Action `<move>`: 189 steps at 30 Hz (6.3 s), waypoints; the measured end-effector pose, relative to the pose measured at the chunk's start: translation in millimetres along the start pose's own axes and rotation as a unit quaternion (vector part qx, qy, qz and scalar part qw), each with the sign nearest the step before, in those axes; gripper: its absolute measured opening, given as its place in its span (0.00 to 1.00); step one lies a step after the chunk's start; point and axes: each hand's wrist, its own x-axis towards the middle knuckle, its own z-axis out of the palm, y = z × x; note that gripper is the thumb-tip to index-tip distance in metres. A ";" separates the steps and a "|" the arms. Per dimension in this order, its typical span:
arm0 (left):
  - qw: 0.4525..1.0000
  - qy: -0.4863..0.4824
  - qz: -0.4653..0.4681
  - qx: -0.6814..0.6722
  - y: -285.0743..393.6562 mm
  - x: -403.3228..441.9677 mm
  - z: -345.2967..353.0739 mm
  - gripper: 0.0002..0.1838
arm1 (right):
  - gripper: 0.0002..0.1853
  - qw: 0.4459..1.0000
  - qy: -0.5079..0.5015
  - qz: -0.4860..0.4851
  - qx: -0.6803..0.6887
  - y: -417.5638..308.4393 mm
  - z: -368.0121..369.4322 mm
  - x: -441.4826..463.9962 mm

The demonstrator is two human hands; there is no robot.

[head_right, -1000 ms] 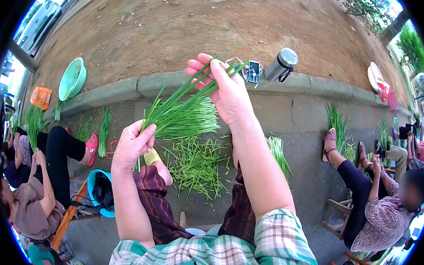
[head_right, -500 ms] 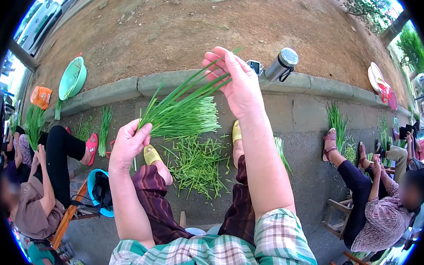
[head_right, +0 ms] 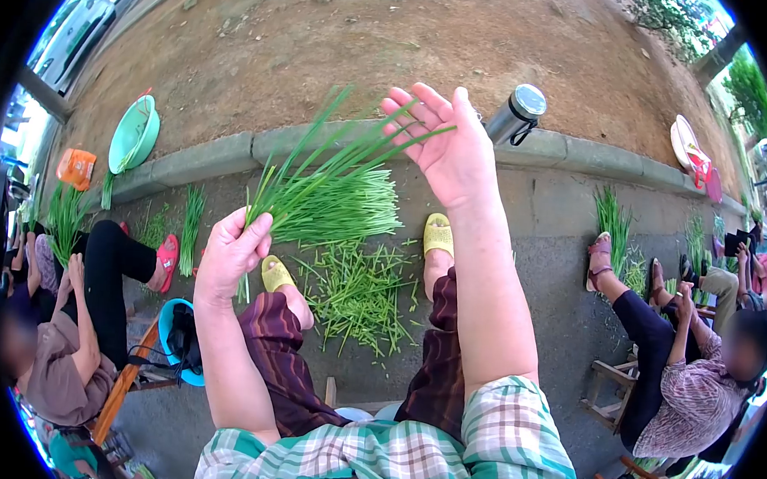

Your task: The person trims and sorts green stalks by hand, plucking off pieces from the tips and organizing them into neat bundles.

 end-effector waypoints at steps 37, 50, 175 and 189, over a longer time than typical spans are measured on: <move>0.996 0.078 0.018 0.049 3.7 0.8 -5.0 0.12 | 0.16 0.757 0.060 -0.042 -0.650 9.0 -25.8 -3.5; 0.998 0.048 -0.011 -0.036 10.9 -5.2 -7.4 0.08 | 0.20 0.629 0.053 -0.125 -0.765 13.9 -28.8 1.9; 0.916 0.065 0.069 -0.390 -25.0 23.0 42.0 0.17 | 0.16 0.847 -0.060 0.056 -0.525 135.4 53.8 -61.5; 0.919 0.070 0.041 -0.386 -22.2 19.5 41.4 0.15 | 0.19 0.907 -0.081 0.154 -0.384 135.3 51.4 -58.2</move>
